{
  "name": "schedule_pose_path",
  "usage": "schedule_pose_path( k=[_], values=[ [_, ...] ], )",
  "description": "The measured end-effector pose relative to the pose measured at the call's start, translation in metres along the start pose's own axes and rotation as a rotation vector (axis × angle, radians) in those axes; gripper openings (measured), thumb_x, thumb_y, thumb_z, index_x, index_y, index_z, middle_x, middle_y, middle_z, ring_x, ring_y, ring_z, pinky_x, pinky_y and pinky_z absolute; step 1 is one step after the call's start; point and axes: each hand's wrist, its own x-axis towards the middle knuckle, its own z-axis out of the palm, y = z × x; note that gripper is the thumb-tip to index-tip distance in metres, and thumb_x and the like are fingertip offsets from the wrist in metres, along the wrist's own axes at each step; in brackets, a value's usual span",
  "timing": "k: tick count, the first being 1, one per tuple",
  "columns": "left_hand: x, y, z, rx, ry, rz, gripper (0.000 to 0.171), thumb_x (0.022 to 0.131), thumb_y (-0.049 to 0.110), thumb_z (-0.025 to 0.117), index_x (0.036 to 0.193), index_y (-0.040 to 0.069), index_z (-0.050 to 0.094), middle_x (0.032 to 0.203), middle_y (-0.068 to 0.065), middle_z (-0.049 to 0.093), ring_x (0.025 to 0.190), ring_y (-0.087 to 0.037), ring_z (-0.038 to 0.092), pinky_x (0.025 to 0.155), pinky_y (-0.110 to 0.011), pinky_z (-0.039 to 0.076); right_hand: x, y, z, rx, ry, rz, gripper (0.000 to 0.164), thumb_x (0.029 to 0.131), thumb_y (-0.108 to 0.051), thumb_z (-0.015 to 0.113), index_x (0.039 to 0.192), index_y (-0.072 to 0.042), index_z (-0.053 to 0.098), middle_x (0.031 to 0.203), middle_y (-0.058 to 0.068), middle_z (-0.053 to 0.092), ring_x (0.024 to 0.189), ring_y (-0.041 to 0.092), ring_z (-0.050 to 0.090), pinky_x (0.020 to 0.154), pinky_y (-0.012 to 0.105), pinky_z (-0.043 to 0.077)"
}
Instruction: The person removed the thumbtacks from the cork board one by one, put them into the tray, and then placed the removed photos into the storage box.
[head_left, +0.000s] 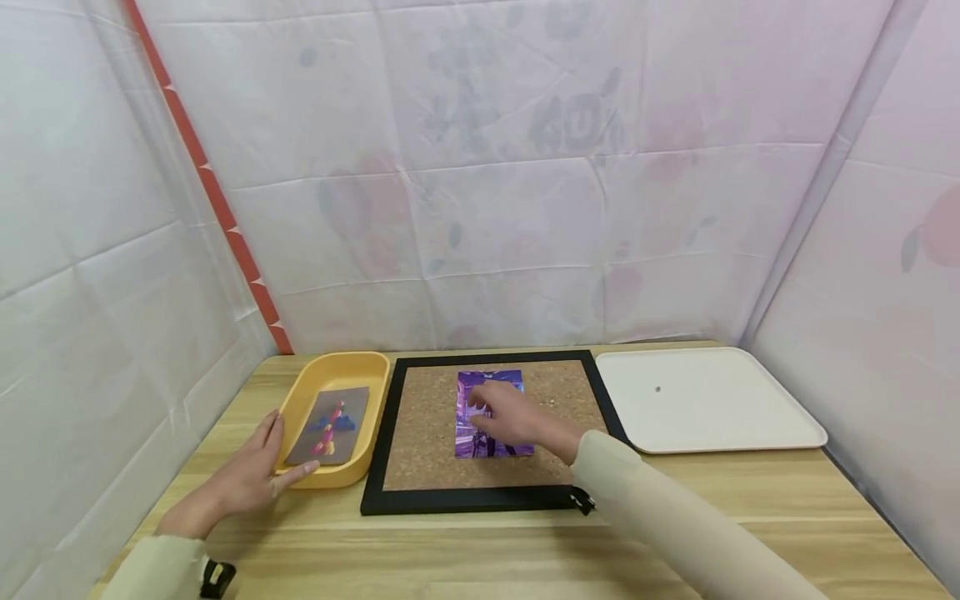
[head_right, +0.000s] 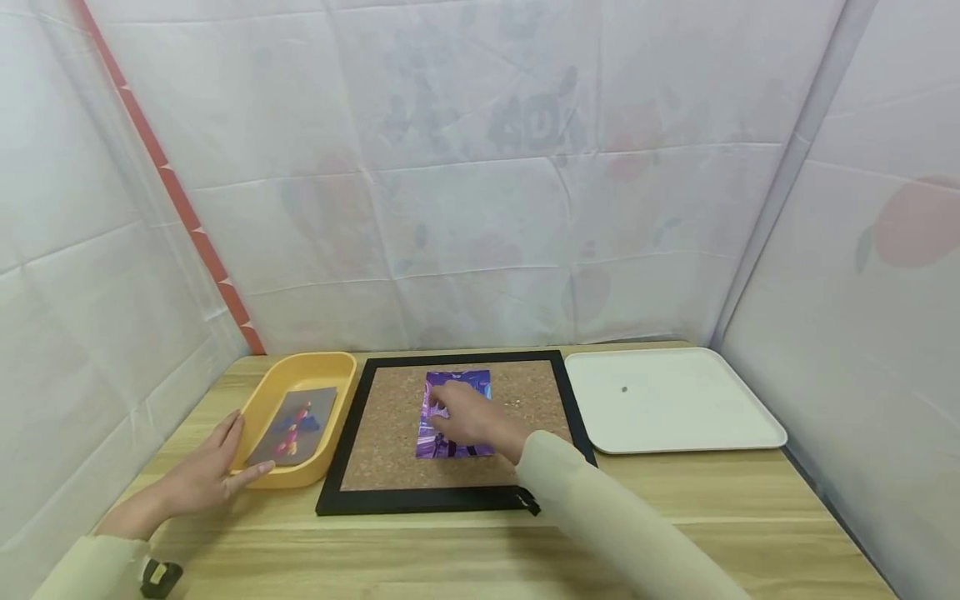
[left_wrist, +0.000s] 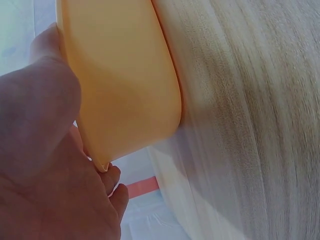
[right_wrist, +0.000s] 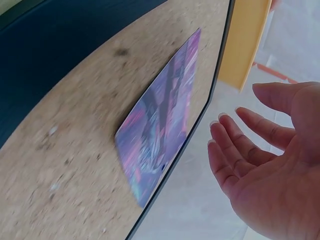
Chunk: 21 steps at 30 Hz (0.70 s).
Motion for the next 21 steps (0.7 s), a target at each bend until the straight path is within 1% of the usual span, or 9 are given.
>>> schedule_pose_path(
  k=[5, 9, 13, 17, 21],
  values=[
    [0.001, 0.001, -0.001, -0.027, -0.022, -0.027, 0.111, 0.096, 0.050, 0.068, 0.150, -0.026, 0.007, 0.154, -0.050, 0.008, 0.139, -0.068, 0.020, 0.110, -0.074, 0.028, -0.007, 0.012, -0.003, -0.040, 0.018, 0.006, 0.026, 0.098, -0.008, 0.066, 0.121, 0.007, 0.065, 0.113, 0.020, 0.066, 0.106, 0.032, 0.064, 0.092, 0.047, 0.055],
    [0.003, 0.000, 0.000, -0.035, -0.020, -0.030, 0.112, 0.096, 0.050, 0.068, 0.150, -0.026, 0.006, 0.154, -0.049, 0.008, 0.139, -0.067, 0.020, 0.109, -0.074, 0.028, -0.012, 0.020, -0.006, -0.092, 0.033, 0.074, 0.028, 0.099, -0.012, 0.067, 0.122, 0.003, 0.066, 0.116, 0.017, 0.066, 0.109, 0.030, 0.064, 0.094, 0.046, 0.055],
    [0.004, -0.002, 0.002, -0.043, 0.006, -0.007, 0.112, 0.095, 0.048, 0.071, 0.150, -0.025, 0.007, 0.153, -0.048, 0.011, 0.138, -0.067, 0.023, 0.108, -0.074, 0.029, -0.018, 0.031, -0.009, -0.140, 0.034, 0.151, 0.030, 0.100, -0.018, 0.068, 0.125, -0.001, 0.066, 0.119, 0.013, 0.065, 0.107, 0.025, 0.064, 0.093, 0.042, 0.056],
    [0.003, -0.004, 0.004, -0.051, 0.039, 0.019, 0.110, 0.094, 0.046, 0.073, 0.151, -0.024, 0.010, 0.152, -0.047, 0.015, 0.135, -0.066, 0.028, 0.106, -0.075, 0.032, -0.024, 0.041, -0.012, -0.169, 0.041, 0.176, 0.032, 0.101, -0.019, 0.067, 0.126, 0.000, 0.065, 0.118, 0.014, 0.066, 0.103, 0.025, 0.065, 0.089, 0.042, 0.056],
    [0.002, -0.005, 0.004, -0.053, 0.085, 0.041, 0.104, 0.092, 0.044, 0.075, 0.151, -0.021, 0.018, 0.152, -0.045, 0.016, 0.132, -0.066, 0.032, 0.103, -0.076, 0.034, -0.030, 0.050, -0.017, -0.190, 0.052, 0.191, 0.032, 0.101, -0.018, 0.067, 0.127, 0.000, 0.064, 0.119, 0.015, 0.067, 0.107, 0.028, 0.065, 0.091, 0.044, 0.057]
  ],
)
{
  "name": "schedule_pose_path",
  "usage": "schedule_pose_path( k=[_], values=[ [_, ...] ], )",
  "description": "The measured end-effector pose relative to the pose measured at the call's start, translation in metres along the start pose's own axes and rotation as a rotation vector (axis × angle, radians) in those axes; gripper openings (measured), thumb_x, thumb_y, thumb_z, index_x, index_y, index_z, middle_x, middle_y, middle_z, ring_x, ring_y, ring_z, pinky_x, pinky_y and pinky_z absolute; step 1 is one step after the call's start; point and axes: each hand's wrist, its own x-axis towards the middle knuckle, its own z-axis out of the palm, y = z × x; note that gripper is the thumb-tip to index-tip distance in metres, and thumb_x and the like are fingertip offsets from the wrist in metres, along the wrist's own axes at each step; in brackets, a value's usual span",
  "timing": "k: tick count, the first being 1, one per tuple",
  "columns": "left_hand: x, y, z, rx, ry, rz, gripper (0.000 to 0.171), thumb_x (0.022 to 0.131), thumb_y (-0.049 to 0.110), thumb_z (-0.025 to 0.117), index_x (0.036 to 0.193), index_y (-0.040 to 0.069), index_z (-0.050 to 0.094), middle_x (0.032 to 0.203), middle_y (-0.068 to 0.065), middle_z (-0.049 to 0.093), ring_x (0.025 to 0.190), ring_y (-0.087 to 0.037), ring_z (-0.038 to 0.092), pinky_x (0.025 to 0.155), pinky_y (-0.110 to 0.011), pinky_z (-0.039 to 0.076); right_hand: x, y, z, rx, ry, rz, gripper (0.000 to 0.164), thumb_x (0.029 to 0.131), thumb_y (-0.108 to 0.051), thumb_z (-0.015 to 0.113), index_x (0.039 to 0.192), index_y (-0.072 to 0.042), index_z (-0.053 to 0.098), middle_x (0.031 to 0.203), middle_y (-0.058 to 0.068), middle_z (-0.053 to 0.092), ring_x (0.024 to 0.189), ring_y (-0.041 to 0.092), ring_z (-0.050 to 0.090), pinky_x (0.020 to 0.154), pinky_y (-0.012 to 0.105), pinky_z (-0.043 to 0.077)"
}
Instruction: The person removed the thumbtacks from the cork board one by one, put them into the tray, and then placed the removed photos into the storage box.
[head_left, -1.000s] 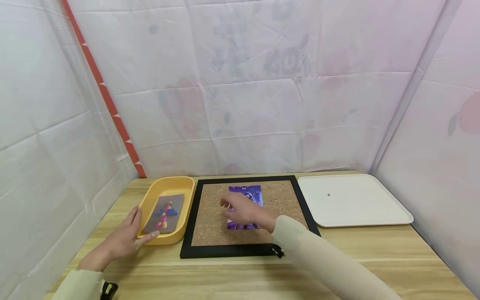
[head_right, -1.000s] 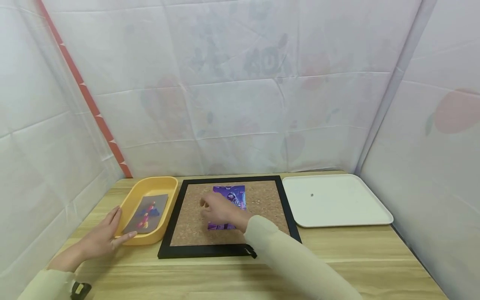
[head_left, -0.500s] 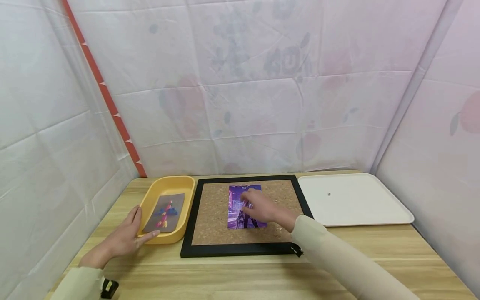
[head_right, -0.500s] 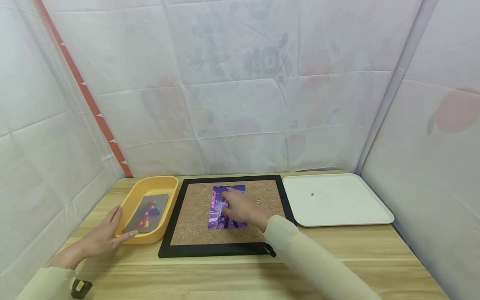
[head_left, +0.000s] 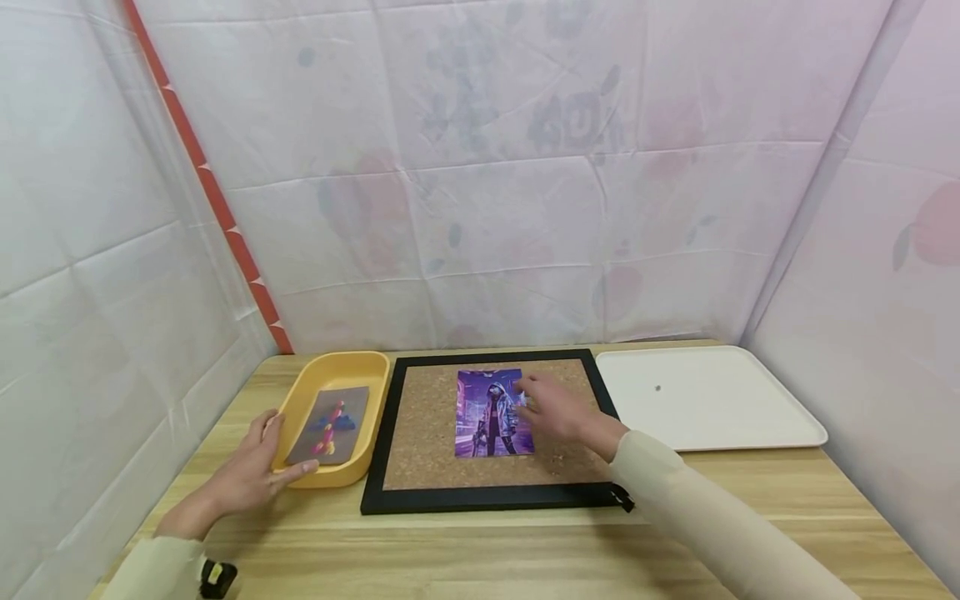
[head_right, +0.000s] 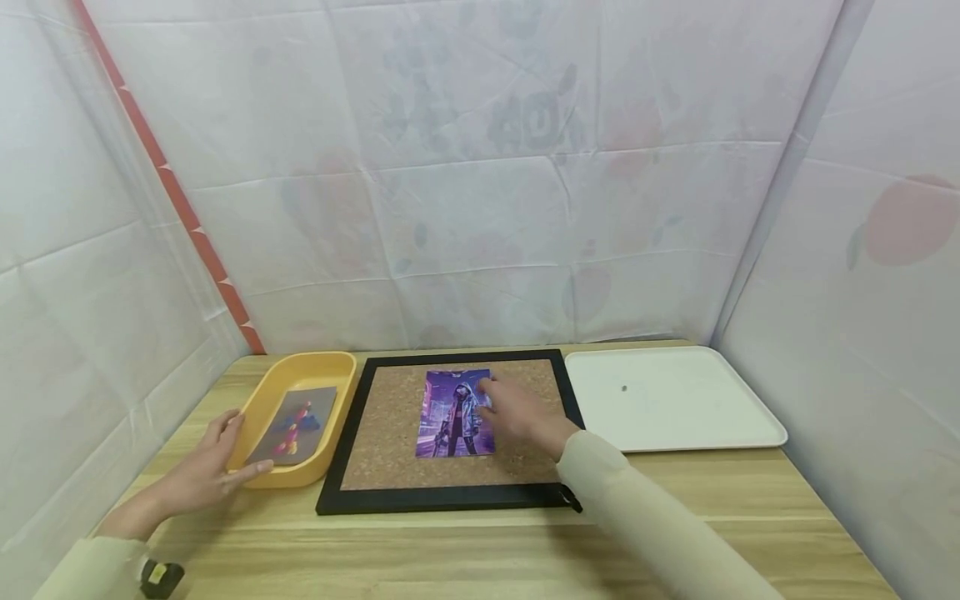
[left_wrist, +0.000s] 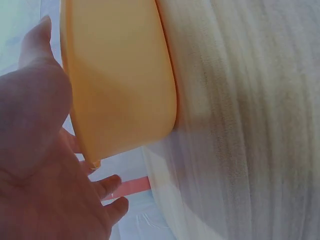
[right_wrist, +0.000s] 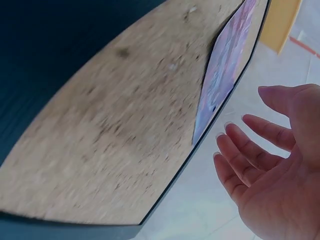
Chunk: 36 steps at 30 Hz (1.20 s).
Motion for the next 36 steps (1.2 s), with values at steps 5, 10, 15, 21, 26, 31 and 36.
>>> schedule_pose_path(
  k=[5, 10, 15, 21, 26, 31, 36],
  values=[
    [0.001, 0.007, 0.000, 0.037, 0.085, 0.031, 0.096, 0.090, 0.044, 0.078, 0.151, -0.012, 0.030, 0.154, -0.040, 0.020, 0.132, -0.064, 0.033, 0.100, -0.079, 0.033, -0.004, 0.012, -0.004, -0.014, 0.013, 0.012, 0.030, 0.100, -0.014, 0.066, 0.127, 0.000, 0.063, 0.123, 0.015, 0.065, 0.114, 0.032, 0.065, 0.094, 0.047, 0.056],
    [0.007, 0.025, 0.000, 0.125, 0.234, 0.148, 0.086, 0.086, 0.040, 0.082, 0.148, -0.004, 0.042, 0.150, -0.034, 0.037, 0.132, -0.057, 0.040, 0.100, -0.076, 0.036, -0.007, 0.023, -0.008, -0.066, 0.061, -0.004, 0.031, 0.099, -0.013, 0.067, 0.127, 0.001, 0.064, 0.122, 0.016, 0.065, 0.111, 0.032, 0.066, 0.091, 0.047, 0.057],
    [0.017, 0.047, 0.002, 0.150, 0.341, 0.291, 0.073, 0.084, 0.023, 0.084, 0.144, -0.003, 0.050, 0.144, -0.025, 0.049, 0.133, -0.047, 0.046, 0.103, -0.069, 0.038, -0.006, 0.031, -0.008, -0.065, 0.088, 0.015, 0.034, 0.098, -0.014, 0.068, 0.129, 0.000, 0.063, 0.125, 0.015, 0.065, 0.113, 0.032, 0.065, 0.093, 0.049, 0.056],
    [0.029, 0.075, 0.009, 0.173, 0.383, 0.387, 0.067, 0.085, 0.022, 0.083, 0.140, -0.004, 0.054, 0.141, -0.021, 0.054, 0.131, -0.041, 0.050, 0.106, -0.064, 0.041, -0.005, 0.036, -0.010, -0.047, 0.102, 0.009, 0.033, 0.099, -0.013, 0.067, 0.129, 0.001, 0.063, 0.126, 0.016, 0.064, 0.115, 0.033, 0.064, 0.094, 0.050, 0.055],
    [0.038, 0.099, 0.017, 0.206, 0.344, 0.402, 0.068, 0.091, 0.031, 0.077, 0.143, -0.004, 0.052, 0.145, -0.021, 0.053, 0.133, -0.040, 0.049, 0.111, -0.060, 0.039, -0.001, 0.037, -0.013, -0.051, 0.118, 0.010, 0.033, 0.100, -0.016, 0.066, 0.128, 0.000, 0.064, 0.120, 0.015, 0.064, 0.110, 0.032, 0.065, 0.091, 0.048, 0.056],
    [0.045, 0.118, 0.024, 0.193, 0.242, 0.366, 0.071, 0.098, 0.036, 0.070, 0.150, -0.004, 0.044, 0.153, -0.021, 0.045, 0.141, -0.039, 0.044, 0.114, -0.060, 0.037, 0.002, 0.034, -0.016, -0.033, 0.111, 0.023, 0.034, 0.101, -0.019, 0.066, 0.129, 0.000, 0.064, 0.120, 0.014, 0.064, 0.110, 0.032, 0.064, 0.091, 0.050, 0.055],
    [0.052, 0.130, 0.033, 0.175, 0.156, 0.313, 0.073, 0.101, 0.036, 0.065, 0.154, -0.005, 0.038, 0.160, -0.021, 0.037, 0.148, -0.039, 0.035, 0.119, -0.059, 0.029, 0.006, 0.031, -0.019, -0.034, 0.106, 0.015, 0.034, 0.102, -0.020, 0.065, 0.129, 0.000, 0.064, 0.121, 0.017, 0.064, 0.109, 0.032, 0.064, 0.092, 0.050, 0.055]
  ],
)
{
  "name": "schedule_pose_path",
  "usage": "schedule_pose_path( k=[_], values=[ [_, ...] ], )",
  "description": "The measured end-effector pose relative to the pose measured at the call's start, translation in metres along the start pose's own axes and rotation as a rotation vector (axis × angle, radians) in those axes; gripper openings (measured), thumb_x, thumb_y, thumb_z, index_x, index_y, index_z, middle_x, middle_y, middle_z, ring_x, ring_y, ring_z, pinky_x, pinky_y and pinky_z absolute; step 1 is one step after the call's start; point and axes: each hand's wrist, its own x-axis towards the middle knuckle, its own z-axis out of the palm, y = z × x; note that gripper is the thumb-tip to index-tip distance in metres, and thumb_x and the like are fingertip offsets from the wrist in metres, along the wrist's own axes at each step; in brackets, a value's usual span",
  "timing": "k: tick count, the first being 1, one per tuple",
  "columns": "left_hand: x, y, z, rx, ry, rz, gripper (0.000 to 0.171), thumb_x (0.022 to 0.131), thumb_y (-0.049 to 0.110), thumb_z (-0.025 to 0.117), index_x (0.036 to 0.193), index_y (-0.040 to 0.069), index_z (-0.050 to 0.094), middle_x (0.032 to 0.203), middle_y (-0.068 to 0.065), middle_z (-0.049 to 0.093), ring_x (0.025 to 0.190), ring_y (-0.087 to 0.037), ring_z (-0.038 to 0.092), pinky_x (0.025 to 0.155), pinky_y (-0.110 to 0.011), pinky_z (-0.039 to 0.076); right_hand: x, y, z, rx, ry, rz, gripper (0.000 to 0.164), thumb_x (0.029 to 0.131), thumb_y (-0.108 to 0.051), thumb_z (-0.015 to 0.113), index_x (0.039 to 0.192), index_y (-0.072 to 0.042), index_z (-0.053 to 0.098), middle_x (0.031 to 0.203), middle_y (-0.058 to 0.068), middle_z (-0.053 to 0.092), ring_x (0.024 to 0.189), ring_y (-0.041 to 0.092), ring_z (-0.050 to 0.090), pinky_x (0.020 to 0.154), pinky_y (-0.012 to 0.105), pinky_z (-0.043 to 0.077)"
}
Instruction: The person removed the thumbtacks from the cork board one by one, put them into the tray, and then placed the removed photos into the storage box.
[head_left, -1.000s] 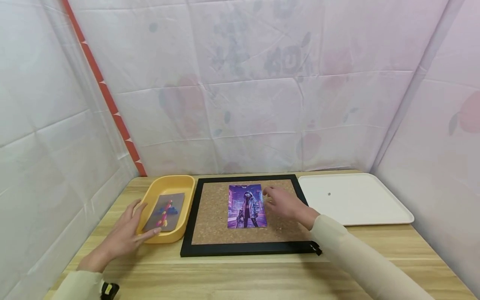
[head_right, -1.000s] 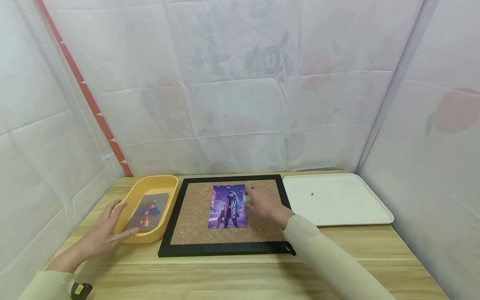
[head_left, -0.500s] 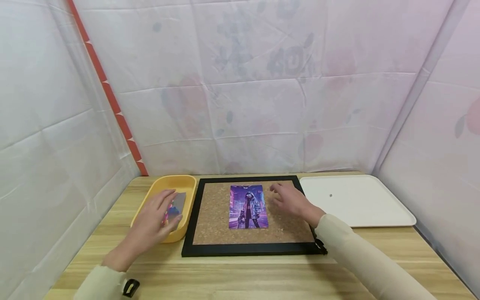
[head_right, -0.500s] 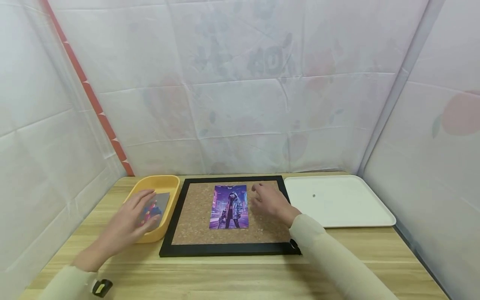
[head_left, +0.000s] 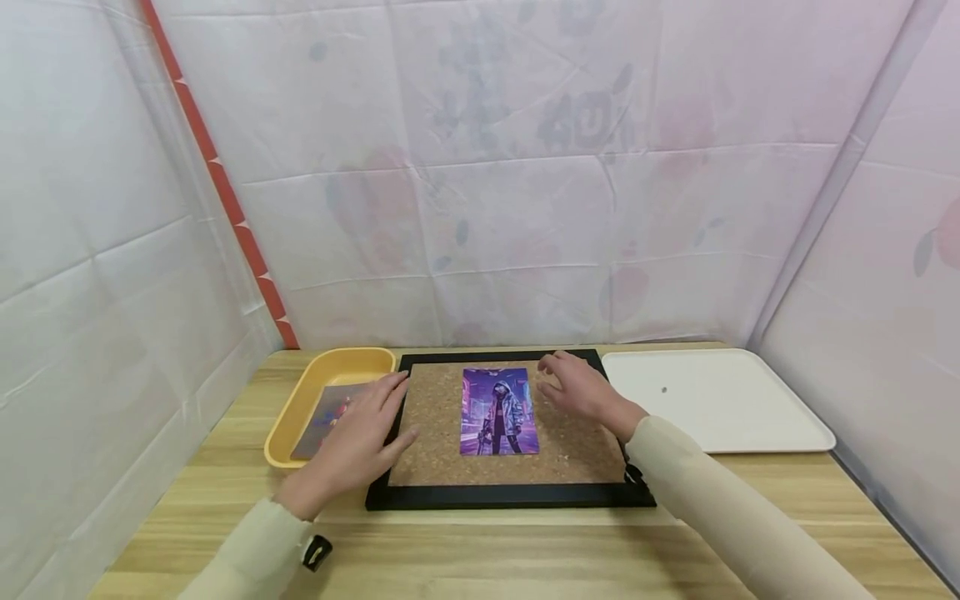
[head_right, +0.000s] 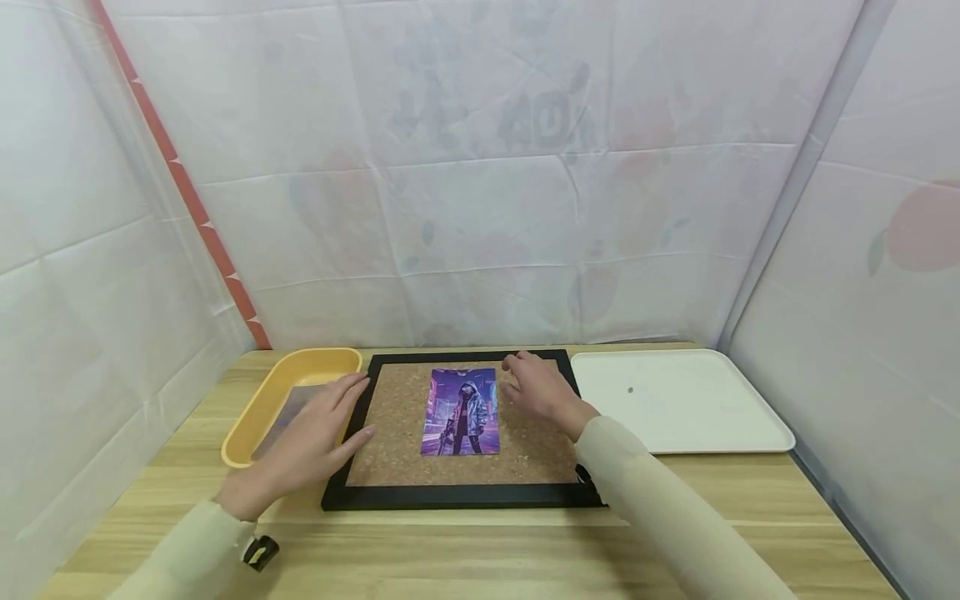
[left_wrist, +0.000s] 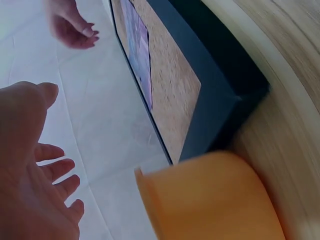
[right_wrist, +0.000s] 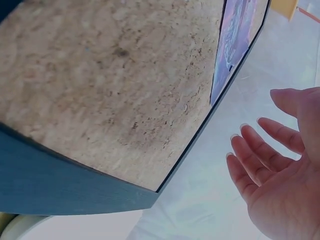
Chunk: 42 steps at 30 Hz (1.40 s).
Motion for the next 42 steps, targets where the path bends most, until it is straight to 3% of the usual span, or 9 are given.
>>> schedule_pose_path(
  k=[5, 19, 27, 36, 42],
  values=[
    [0.008, 0.007, 0.010, -0.032, -0.042, -0.008, 0.074, 0.103, 0.035, 0.063, 0.155, -0.008, 0.034, 0.163, -0.023, 0.032, 0.150, -0.040, 0.032, 0.122, -0.057, 0.024, 0.004, 0.000, -0.001, 0.004, -0.013, 0.003, 0.035, 0.102, -0.022, 0.064, 0.129, 0.000, 0.063, 0.123, 0.017, 0.064, 0.112, 0.033, 0.063, 0.094, 0.052, 0.054],
    [0.035, 0.029, 0.032, -0.051, -0.157, -0.006, 0.075, 0.106, 0.040, 0.055, 0.156, -0.009, 0.030, 0.163, -0.025, 0.030, 0.151, -0.040, 0.030, 0.123, -0.053, 0.024, 0.022, -0.003, -0.006, 0.026, -0.018, -0.010, 0.035, 0.104, -0.022, 0.062, 0.129, 0.001, 0.063, 0.122, 0.019, 0.064, 0.113, 0.034, 0.063, 0.096, 0.051, 0.053],
    [0.041, 0.031, 0.046, -0.041, -0.217, -0.008, 0.076, 0.105, 0.044, 0.053, 0.158, -0.005, 0.029, 0.164, -0.024, 0.028, 0.152, -0.040, 0.027, 0.124, -0.054, 0.019, 0.028, -0.006, -0.005, 0.033, -0.039, -0.002, 0.034, 0.104, -0.025, 0.061, 0.128, -0.001, 0.063, 0.120, 0.016, 0.063, 0.113, 0.033, 0.062, 0.097, 0.050, 0.053],
    [0.048, 0.036, 0.059, -0.049, -0.335, -0.030, 0.077, 0.105, 0.045, 0.053, 0.160, -0.001, 0.026, 0.166, -0.023, 0.024, 0.153, -0.046, 0.019, 0.124, -0.060, 0.016, 0.038, -0.009, 0.000, 0.028, -0.064, 0.000, 0.035, 0.104, -0.026, 0.062, 0.129, -0.001, 0.063, 0.121, 0.015, 0.064, 0.113, 0.032, 0.062, 0.097, 0.051, 0.053],
    [0.054, 0.033, 0.071, -0.050, -0.407, -0.075, 0.079, 0.105, 0.049, 0.050, 0.161, 0.000, 0.024, 0.169, -0.021, 0.018, 0.155, -0.044, 0.015, 0.124, -0.061, 0.014, 0.047, -0.014, 0.004, 0.044, -0.062, -0.011, 0.037, 0.104, -0.023, 0.061, 0.131, 0.001, 0.062, 0.124, 0.017, 0.064, 0.117, 0.034, 0.061, 0.101, 0.050, 0.051]
  ],
)
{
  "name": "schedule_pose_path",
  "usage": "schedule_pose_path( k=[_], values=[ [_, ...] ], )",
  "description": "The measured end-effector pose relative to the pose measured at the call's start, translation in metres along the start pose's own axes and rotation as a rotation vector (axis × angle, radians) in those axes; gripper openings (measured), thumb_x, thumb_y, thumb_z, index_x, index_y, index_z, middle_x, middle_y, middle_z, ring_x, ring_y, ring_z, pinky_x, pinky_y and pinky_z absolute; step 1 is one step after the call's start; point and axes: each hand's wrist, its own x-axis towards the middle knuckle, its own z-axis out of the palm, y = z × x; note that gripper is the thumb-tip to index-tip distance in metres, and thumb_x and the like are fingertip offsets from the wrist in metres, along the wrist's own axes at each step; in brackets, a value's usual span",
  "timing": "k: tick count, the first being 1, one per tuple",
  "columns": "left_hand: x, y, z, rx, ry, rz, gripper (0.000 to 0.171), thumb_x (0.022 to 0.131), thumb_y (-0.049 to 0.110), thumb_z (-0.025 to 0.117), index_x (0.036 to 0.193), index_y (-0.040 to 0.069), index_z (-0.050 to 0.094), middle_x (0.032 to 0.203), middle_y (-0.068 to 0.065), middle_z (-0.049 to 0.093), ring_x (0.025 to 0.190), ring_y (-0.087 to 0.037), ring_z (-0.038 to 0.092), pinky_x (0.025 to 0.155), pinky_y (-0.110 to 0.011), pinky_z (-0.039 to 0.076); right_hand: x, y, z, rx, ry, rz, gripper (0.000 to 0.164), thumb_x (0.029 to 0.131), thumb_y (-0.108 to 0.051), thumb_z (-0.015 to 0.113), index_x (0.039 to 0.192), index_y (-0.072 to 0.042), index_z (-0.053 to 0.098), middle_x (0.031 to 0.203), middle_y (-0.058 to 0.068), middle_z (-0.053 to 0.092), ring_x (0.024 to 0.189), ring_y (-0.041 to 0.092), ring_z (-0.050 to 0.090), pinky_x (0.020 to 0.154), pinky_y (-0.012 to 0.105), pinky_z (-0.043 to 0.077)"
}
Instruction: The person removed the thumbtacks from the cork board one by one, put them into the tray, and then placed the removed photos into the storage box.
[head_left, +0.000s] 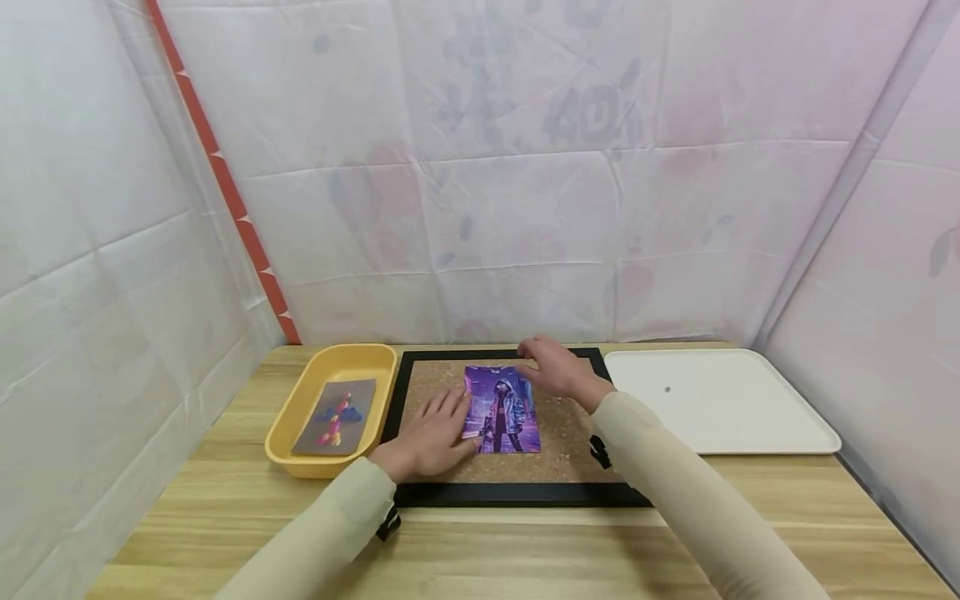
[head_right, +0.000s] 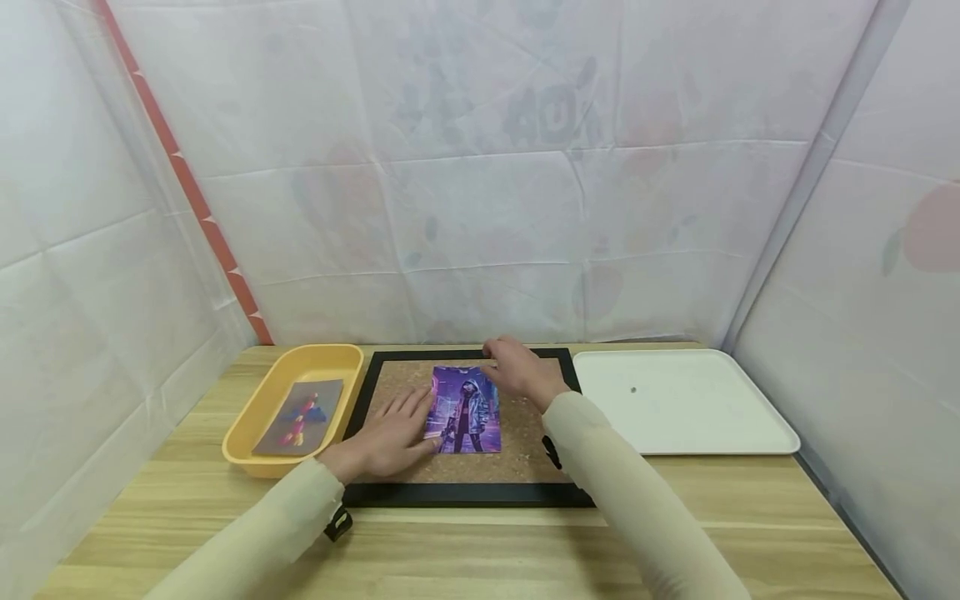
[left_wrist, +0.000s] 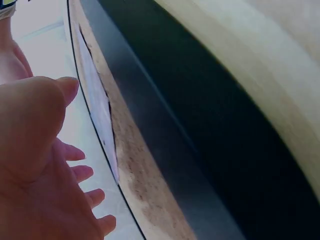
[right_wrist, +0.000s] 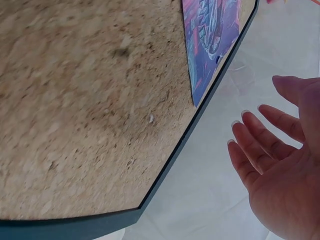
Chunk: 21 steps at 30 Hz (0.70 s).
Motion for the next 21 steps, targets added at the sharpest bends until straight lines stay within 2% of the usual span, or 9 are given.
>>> schedule_pose_path(
  k=[3, 6, 9, 14, 21],
  values=[
    [0.006, -0.004, 0.006, 0.013, -0.039, -0.038, 0.081, 0.105, 0.054, 0.047, 0.163, 0.003, 0.021, 0.170, -0.018, 0.014, 0.156, -0.042, 0.012, 0.124, -0.060, 0.013, 0.004, -0.003, 0.002, 0.008, -0.009, 0.005, 0.036, 0.104, -0.023, 0.061, 0.132, 0.001, 0.061, 0.125, 0.017, 0.064, 0.118, 0.033, 0.061, 0.101, 0.049, 0.051],
    [0.009, -0.004, 0.006, 0.031, -0.074, -0.063, 0.082, 0.105, 0.056, 0.045, 0.164, 0.005, 0.020, 0.171, -0.017, 0.013, 0.156, -0.040, 0.012, 0.124, -0.059, 0.013, 0.006, -0.005, 0.002, 0.005, -0.020, 0.018, 0.036, 0.104, -0.023, 0.061, 0.132, 0.000, 0.061, 0.125, 0.017, 0.063, 0.117, 0.032, 0.060, 0.100, 0.049, 0.052],
    [0.010, -0.002, 0.002, 0.039, -0.101, -0.066, 0.082, 0.105, 0.056, 0.045, 0.163, 0.004, 0.019, 0.171, -0.017, 0.013, 0.156, -0.040, 0.012, 0.125, -0.057, 0.014, 0.011, -0.006, 0.003, 0.000, -0.029, 0.025, 0.036, 0.104, -0.024, 0.061, 0.132, 0.000, 0.061, 0.125, 0.017, 0.063, 0.117, 0.032, 0.060, 0.099, 0.048, 0.052],
    [0.010, -0.001, -0.001, -0.004, -0.143, -0.075, 0.086, 0.104, 0.057, 0.045, 0.164, 0.004, 0.014, 0.171, -0.016, 0.009, 0.157, -0.036, 0.012, 0.125, -0.051, 0.020, 0.018, -0.005, 0.009, 0.005, -0.034, 0.021, 0.037, 0.104, -0.022, 0.061, 0.132, 0.003, 0.061, 0.123, 0.018, 0.062, 0.115, 0.033, 0.061, 0.097, 0.049, 0.053],
    [0.012, -0.001, -0.003, -0.015, -0.197, -0.088, 0.092, 0.102, 0.063, 0.044, 0.165, 0.005, 0.010, 0.172, -0.015, 0.009, 0.157, -0.033, 0.014, 0.125, -0.046, 0.022, 0.029, -0.003, 0.020, 0.067, -0.044, 0.014, 0.033, 0.101, -0.015, 0.065, 0.126, 0.006, 0.062, 0.117, 0.020, 0.065, 0.110, 0.034, 0.063, 0.094, 0.048, 0.055]
  ],
)
